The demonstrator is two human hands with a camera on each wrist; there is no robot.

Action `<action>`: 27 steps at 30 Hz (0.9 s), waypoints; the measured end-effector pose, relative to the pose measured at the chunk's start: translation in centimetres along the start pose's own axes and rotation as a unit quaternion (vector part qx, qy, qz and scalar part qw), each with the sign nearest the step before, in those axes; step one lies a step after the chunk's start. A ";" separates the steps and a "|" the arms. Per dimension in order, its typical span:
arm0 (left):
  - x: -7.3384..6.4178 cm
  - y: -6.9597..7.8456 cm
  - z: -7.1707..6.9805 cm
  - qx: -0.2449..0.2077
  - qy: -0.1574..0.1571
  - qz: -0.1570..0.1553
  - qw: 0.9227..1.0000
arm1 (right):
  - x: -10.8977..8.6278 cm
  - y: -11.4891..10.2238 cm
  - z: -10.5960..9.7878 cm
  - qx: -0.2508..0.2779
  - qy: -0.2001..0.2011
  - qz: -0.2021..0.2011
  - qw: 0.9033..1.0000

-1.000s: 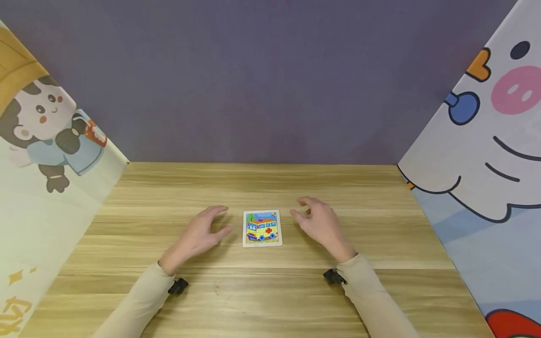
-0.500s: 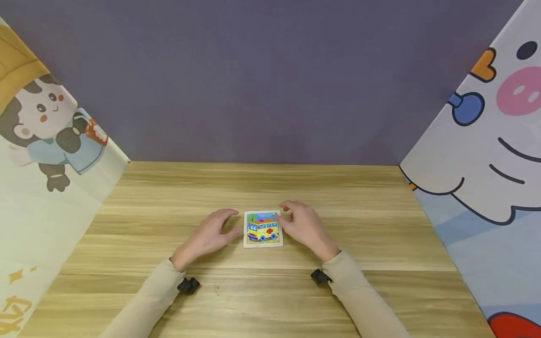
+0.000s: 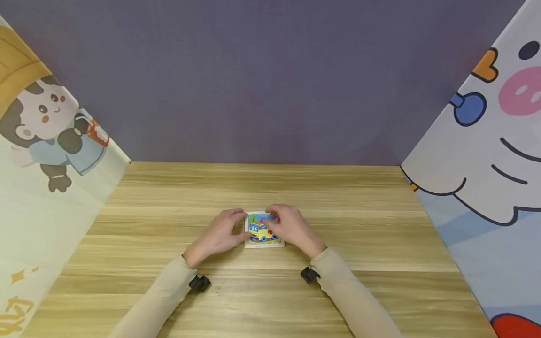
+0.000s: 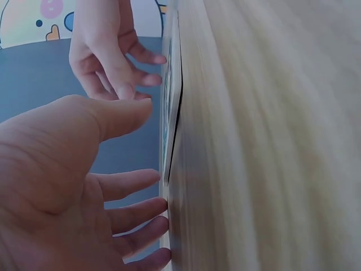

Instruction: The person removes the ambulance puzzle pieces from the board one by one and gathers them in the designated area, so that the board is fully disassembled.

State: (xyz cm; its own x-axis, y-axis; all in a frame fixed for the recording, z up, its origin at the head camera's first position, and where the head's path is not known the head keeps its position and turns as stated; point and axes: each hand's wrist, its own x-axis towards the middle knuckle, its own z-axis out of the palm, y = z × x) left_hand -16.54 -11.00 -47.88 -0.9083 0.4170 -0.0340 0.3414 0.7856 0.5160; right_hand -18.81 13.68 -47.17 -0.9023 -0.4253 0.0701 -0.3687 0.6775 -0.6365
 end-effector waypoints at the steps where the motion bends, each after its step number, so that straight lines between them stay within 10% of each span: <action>1: 0.1 0.1 0.0 0.005 -0.004 0.002 1.000 | 0.2 0.0 0.1 0.000 -0.005 0.000 1.000; 27: 0.9 0.4 0.1 0.004 -0.027 -0.014 1.000 | 3.1 -0.9 1.2 -0.032 -0.106 0.009 0.994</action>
State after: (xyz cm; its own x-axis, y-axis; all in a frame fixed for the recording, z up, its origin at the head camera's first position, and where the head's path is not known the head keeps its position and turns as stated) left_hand -17.24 -10.27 -47.85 -0.9027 0.4197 -0.0949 0.3189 0.8006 0.5072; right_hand -20.98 11.05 -47.24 -0.8439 -0.5256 -0.1078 -0.3732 0.7193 -0.5859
